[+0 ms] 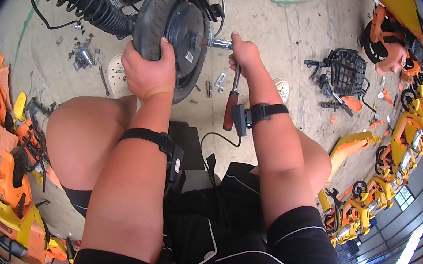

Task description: The person works on a motorcycle wheel assembly using a socket wrench and a small wrench. They remove and replace bolts on the hub of the wheel while it is positioned on the floor.

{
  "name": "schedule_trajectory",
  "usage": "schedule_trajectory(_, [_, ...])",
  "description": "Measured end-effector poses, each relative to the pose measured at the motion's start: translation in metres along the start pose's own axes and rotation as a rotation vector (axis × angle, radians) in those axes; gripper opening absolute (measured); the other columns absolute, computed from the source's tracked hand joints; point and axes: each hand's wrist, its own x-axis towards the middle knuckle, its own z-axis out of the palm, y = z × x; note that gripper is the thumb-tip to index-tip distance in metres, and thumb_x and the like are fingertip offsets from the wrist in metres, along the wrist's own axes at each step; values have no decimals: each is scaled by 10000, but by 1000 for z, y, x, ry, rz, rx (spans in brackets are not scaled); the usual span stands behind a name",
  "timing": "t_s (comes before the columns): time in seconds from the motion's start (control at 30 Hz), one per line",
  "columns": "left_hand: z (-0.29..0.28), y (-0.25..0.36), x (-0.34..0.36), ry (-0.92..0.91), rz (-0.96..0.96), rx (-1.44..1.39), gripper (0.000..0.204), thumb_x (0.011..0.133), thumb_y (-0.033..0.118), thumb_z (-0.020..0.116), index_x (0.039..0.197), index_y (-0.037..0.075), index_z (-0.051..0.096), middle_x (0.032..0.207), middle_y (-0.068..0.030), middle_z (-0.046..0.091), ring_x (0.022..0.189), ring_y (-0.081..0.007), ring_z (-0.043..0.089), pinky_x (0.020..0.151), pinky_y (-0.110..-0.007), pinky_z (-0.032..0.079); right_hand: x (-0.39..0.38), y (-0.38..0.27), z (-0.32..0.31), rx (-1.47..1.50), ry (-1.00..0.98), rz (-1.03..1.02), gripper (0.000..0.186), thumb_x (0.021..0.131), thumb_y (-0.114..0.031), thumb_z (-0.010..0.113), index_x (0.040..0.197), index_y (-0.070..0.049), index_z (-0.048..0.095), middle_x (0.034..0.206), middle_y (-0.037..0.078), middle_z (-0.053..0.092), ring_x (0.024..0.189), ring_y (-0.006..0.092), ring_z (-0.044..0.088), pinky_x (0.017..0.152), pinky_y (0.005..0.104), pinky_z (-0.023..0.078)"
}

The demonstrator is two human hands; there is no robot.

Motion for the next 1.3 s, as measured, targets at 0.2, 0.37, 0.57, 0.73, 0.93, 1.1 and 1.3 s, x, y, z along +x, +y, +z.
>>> schedule_trajectory(0.2, [-2, 2, 0, -7, 5, -6, 708, 771, 516, 754, 1293, 84, 553, 1247, -123, 611, 1123, -372, 624, 910, -513, 521, 2, 10, 10, -30, 179, -117, 511, 984, -476, 607, 1039, 33, 591, 755, 109, 632, 596, 208, 609, 526, 371, 513])
schedule_trajectory(0.37, [0, 2, 1, 6, 29, -11, 700, 771, 510, 757, 1284, 79, 556, 1237, -126, 615, 1116, -374, 628, 909, -510, 522, 23, 45, 14, -153, 414, -643, 444, 983, -446, 637, 1051, -8, 610, 781, 123, 658, 674, 239, 626, 641, 396, 523])
schedule_trajectory(0.57, [0, 3, 0, 3, 34, -17, 709, 769, 510, 763, 1285, 70, 556, 1242, -134, 615, 1102, -378, 635, 900, -507, 527, 16, 48, 18, -57, 385, -598, 404, 985, -427, 648, 1036, -27, 620, 802, 146, 676, 728, 254, 651, 692, 397, 526])
schedule_trajectory(0.73, [-2, 2, 1, -9, 1, -4, 719, 769, 514, 763, 1296, 72, 553, 1252, -129, 614, 1112, -374, 632, 903, -510, 526, 3, 11, 10, -136, 222, -214, 465, 982, -422, 600, 988, 43, 596, 750, 132, 658, 628, 243, 661, 505, 393, 507])
schedule_trajectory(0.93, [1, 3, 0, -2, 17, -7, 729, 765, 514, 765, 1306, 77, 545, 1257, -127, 610, 1123, -369, 627, 908, -510, 525, 16, 9, 3, -88, 205, -91, 461, 946, -418, 615, 925, 43, 618, 757, 156, 647, 655, 269, 657, 618, 436, 542])
schedule_trajectory(1.1, [3, -3, 1, 71, 97, 33, 716, 736, 480, 788, 1268, 62, 553, 1237, -134, 624, 1058, -358, 653, 812, -490, 564, 17, 48, 26, -113, 537, -612, 424, 963, -433, 643, 992, -11, 625, 857, 182, 690, 795, 279, 662, 782, 417, 537])
schedule_trajectory(1.3, [0, 4, -1, -23, 7, -23, 720, 760, 516, 768, 1294, 84, 551, 1244, -118, 613, 1117, -365, 632, 890, -501, 533, 17, 44, 15, -200, 511, -676, 427, 979, -421, 625, 1027, 4, 628, 789, 161, 679, 697, 269, 678, 655, 396, 551])
